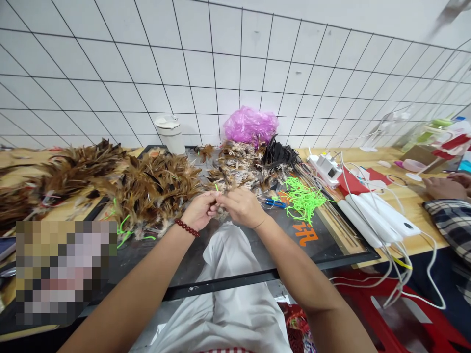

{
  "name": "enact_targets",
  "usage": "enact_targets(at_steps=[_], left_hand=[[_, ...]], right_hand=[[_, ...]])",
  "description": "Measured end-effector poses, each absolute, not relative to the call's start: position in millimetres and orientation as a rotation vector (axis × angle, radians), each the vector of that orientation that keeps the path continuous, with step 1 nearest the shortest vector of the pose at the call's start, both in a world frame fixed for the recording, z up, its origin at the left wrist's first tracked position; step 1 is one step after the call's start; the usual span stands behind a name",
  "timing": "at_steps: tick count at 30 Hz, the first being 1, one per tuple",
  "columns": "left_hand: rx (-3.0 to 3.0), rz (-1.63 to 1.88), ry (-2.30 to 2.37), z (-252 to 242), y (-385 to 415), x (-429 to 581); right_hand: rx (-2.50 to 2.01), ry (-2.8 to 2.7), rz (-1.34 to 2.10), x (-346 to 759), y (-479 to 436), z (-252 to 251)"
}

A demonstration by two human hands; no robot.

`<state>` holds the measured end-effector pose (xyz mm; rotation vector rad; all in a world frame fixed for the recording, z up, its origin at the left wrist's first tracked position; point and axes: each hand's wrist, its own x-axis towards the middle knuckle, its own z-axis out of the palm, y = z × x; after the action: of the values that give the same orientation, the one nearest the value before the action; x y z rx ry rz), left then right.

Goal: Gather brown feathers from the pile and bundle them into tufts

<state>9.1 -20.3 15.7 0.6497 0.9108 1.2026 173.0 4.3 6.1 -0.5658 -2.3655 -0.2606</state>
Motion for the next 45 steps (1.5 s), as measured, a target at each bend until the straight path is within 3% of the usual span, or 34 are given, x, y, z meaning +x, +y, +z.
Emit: enact_targets(at_steps=[14, 23, 33, 45], left_hand=[[1.053, 1.229, 1.340, 14.7, -25.7, 21.4], [1.350, 1.021, 1.243, -0.1, -27.0, 27.0], [0.915, 1.280, 1.165, 6.0, -22.3, 27.0], [0.821, 1.223, 1.056, 5.2, -24.2, 23.4]], right_hand=[[-0.692, -2.464, -0.386, 190.2, 12.6, 23.7], [-0.699, -2.442, -0.340, 184.5, 13.5, 18.2], [-0.772, -2.191, 0.163, 181.5, 11.3, 16.7], [-0.680, -2.079, 0.415, 177.4, 9.3, 15.8]])
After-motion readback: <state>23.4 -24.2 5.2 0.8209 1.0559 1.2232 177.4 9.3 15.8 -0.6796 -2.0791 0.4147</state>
